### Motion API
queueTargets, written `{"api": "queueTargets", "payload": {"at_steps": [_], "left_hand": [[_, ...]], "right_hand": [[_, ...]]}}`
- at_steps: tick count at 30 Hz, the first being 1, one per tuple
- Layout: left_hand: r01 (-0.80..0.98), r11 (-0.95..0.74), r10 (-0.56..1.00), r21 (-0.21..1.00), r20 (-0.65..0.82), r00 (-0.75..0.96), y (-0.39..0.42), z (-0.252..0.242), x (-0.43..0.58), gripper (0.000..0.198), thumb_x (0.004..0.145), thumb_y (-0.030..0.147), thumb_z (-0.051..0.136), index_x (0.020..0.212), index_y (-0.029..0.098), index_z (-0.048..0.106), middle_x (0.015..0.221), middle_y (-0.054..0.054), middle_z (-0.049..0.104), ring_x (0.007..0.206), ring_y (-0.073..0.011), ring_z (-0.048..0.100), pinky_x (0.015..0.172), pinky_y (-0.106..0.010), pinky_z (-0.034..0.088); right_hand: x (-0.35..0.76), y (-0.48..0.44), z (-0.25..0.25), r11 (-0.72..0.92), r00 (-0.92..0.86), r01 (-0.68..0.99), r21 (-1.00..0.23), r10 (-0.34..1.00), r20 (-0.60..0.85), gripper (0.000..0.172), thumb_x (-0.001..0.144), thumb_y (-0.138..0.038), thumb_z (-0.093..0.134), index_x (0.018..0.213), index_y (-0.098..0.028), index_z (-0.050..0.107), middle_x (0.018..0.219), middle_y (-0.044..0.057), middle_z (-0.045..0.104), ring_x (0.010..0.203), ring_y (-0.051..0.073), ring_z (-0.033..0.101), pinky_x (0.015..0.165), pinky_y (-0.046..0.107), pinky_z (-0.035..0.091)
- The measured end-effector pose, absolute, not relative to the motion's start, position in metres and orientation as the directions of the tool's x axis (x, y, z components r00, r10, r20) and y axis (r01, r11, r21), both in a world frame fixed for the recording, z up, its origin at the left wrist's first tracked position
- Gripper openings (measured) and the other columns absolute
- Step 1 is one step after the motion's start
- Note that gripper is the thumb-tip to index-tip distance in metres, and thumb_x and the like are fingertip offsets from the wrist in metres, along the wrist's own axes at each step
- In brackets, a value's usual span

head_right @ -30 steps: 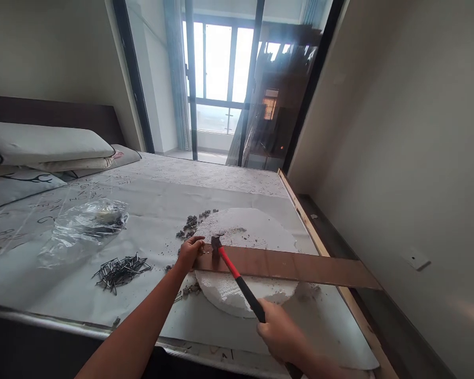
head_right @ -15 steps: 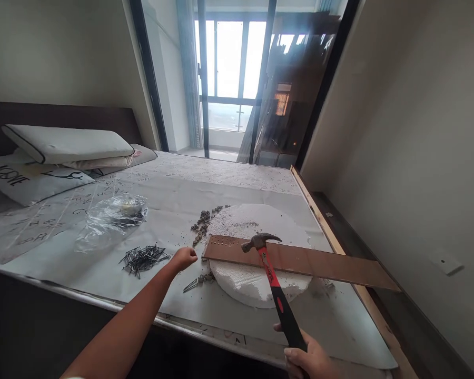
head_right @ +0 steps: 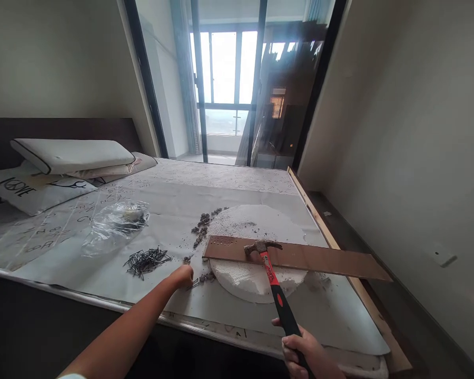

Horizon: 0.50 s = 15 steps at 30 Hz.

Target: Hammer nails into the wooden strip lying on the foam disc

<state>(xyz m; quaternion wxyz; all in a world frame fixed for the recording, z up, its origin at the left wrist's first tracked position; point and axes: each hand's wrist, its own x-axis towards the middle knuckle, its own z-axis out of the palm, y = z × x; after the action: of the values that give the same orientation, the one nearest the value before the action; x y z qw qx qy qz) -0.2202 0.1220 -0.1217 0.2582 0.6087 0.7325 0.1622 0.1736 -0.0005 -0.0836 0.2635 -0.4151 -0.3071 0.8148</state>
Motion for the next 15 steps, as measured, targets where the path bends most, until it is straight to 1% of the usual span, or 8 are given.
{"api": "queueTargets", "payload": {"at_steps": [3, 5, 7, 8, 10, 11, 13, 15], "left_hand": [[0.817, 0.261, 0.959, 0.514, -0.237, -0.158, 0.123, -0.114, -0.220, 0.032, 0.046, 0.008, 0.064, 0.030, 0.018, 0.038, 0.026, 0.004, 0.028, 0.039, -0.0182, 0.051, 0.054, -0.033, 0.043], [0.808, 0.300, 0.947, 0.508, -0.263, -0.187, 0.126, -0.106, -0.223, 0.022, 0.050, 0.008, 0.061, 0.037, 0.016, 0.045, 0.028, 0.004, 0.034, 0.038, -0.0173, 0.051, 0.051, -0.031, 0.043], [0.791, 0.329, 0.939, 0.516, -0.267, -0.217, 0.128, -0.096, -0.226, 0.008, 0.057, 0.009, 0.057, 0.051, 0.015, 0.054, 0.032, 0.003, 0.043, 0.038, -0.0163, 0.052, 0.047, -0.027, 0.042], [0.782, 0.332, 0.940, 0.528, -0.252, -0.229, 0.129, -0.091, -0.227, 0.005, 0.060, 0.011, 0.054, 0.060, 0.014, 0.058, 0.037, 0.002, 0.048, 0.039, -0.0155, 0.054, 0.046, -0.025, 0.042], [0.751, 0.309, 0.951, 0.584, -0.169, -0.260, 0.130, -0.078, -0.228, 0.015, 0.067, 0.014, 0.050, 0.077, 0.014, 0.061, 0.046, 0.001, 0.055, 0.044, -0.0134, 0.056, 0.047, -0.022, 0.042], [0.729, 0.287, 0.953, 0.621, -0.112, -0.280, 0.131, -0.072, -0.226, 0.018, 0.069, 0.017, 0.049, 0.082, 0.014, 0.062, 0.049, 0.001, 0.058, 0.046, -0.0128, 0.057, 0.048, -0.021, 0.042], [0.675, 0.226, 0.947, 0.702, 0.005, -0.322, 0.132, -0.060, -0.220, 0.021, 0.072, 0.024, 0.049, 0.082, 0.015, 0.064, 0.051, 0.000, 0.061, 0.048, -0.0128, 0.057, 0.050, -0.021, 0.044], [0.603, 0.156, 0.936, 0.782, 0.078, -0.344, 0.134, -0.050, -0.208, 0.023, 0.071, 0.031, 0.051, 0.078, 0.015, 0.065, 0.053, 0.000, 0.062, 0.050, -0.0133, 0.058, 0.051, -0.022, 0.044]], "right_hand": [[0.174, -0.001, -0.086, -0.663, -0.511, -0.185, -0.725, 0.695, -0.506, 0.049, 0.061, -0.034, 0.055, 0.106, -0.022, 0.043, 0.045, -0.013, 0.038, 0.027, 0.003, 0.028, 0.028, 0.018, 0.028], [0.172, -0.002, -0.086, -0.666, -0.504, -0.177, -0.724, 0.694, -0.515, 0.051, 0.062, -0.034, 0.055, 0.109, -0.023, 0.040, 0.045, -0.014, 0.037, 0.027, 0.004, 0.028, 0.028, 0.017, 0.027], [0.171, -0.003, -0.085, -0.665, -0.491, -0.174, -0.726, 0.698, -0.522, 0.051, 0.063, -0.033, 0.054, 0.111, -0.023, 0.039, 0.044, -0.014, 0.036, 0.027, 0.004, 0.028, 0.028, 0.017, 0.026], [0.170, -0.003, -0.084, -0.665, -0.485, -0.173, -0.727, 0.700, -0.524, 0.051, 0.063, -0.033, 0.054, 0.111, -0.023, 0.039, 0.044, -0.014, 0.036, 0.027, 0.004, 0.028, 0.028, 0.017, 0.026], [0.169, -0.003, -0.083, -0.663, -0.483, -0.175, -0.728, 0.702, -0.523, 0.052, 0.063, -0.033, 0.053, 0.111, -0.022, 0.039, 0.045, -0.014, 0.036, 0.027, 0.004, 0.028, 0.028, 0.017, 0.027], [0.168, -0.003, -0.083, -0.663, -0.486, -0.177, -0.727, 0.701, -0.521, 0.052, 0.062, -0.033, 0.053, 0.111, -0.022, 0.038, 0.044, -0.014, 0.036, 0.028, 0.004, 0.028, 0.028, 0.017, 0.028], [0.167, -0.002, -0.083, -0.666, -0.493, -0.173, -0.726, 0.697, -0.521, 0.054, 0.061, -0.031, 0.053, 0.111, -0.022, 0.036, 0.044, -0.014, 0.036, 0.027, 0.004, 0.027, 0.027, 0.017, 0.029], [0.167, -0.001, -0.082, -0.664, -0.494, -0.172, -0.727, 0.697, -0.520, 0.054, 0.060, -0.031, 0.053, 0.111, -0.022, 0.036, 0.043, -0.014, 0.037, 0.027, 0.004, 0.027, 0.026, 0.017, 0.030]]}}
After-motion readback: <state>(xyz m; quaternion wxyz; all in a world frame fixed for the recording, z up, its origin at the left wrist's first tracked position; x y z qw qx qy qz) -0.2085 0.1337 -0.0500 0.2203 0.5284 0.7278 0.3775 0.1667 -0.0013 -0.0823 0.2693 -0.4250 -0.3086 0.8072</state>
